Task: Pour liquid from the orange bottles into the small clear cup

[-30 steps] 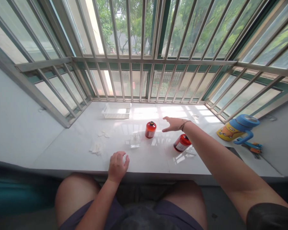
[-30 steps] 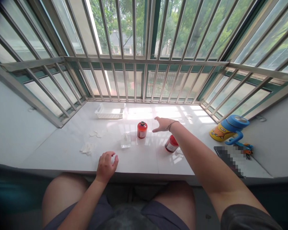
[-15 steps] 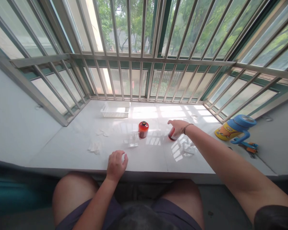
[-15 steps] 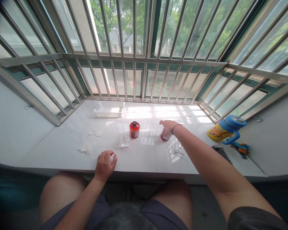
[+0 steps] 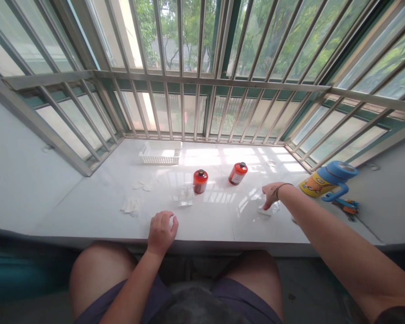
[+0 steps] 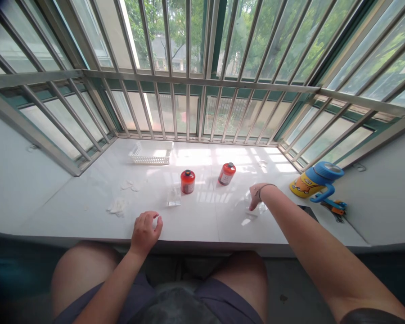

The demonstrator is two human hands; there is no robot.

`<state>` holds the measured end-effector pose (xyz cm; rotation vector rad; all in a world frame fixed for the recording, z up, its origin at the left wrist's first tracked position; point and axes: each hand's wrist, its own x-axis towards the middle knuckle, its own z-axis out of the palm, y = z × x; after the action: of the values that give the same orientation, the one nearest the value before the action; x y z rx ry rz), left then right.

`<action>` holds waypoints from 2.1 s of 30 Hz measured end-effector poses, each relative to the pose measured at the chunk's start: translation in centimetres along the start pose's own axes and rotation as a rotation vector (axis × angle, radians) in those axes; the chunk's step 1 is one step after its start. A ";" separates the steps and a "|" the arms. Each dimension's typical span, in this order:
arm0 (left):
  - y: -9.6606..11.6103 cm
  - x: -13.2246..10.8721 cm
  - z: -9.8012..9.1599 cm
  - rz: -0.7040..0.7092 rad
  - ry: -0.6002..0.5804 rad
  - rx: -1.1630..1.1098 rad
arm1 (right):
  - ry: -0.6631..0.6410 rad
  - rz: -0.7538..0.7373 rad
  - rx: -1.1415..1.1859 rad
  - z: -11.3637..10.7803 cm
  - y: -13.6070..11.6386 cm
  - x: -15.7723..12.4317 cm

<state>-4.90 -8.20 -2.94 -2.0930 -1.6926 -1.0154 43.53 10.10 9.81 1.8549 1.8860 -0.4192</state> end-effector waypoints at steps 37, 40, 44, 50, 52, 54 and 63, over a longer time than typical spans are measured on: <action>0.3 0.1 -0.2 -0.032 -0.022 -0.051 | 0.544 -0.666 0.939 -0.4 -23.8 0.9; 0.3 0.0 -0.3 -0.029 -0.019 -0.056 | 0.575 -0.616 0.977 1.1 -21.4 0.0; 0.2 -0.1 -0.3 -0.036 -0.018 -0.079 | 0.664 -0.445 1.068 4.3 -16.8 -2.9; 0.3 0.6 -0.6 -0.059 -0.003 -0.206 | 0.794 -0.032 1.120 9.4 -10.8 -8.9; 0.6 1.7 -0.6 -0.100 0.018 -0.268 | 0.839 0.055 1.128 10.7 -10.1 -10.2; 1.0 3.3 0.0 -0.155 0.023 -0.325 | 0.895 0.105 1.115 11.5 -10.1 -10.8; 2.2 10.1 6.4 -0.305 -0.212 -0.647 | 1.052 0.039 1.133 12.1 -13.1 -8.8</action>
<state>0.15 2.57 -0.39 -2.4297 -2.0311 -1.6699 31.74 -4.24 2.84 3.3240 2.4764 -0.6572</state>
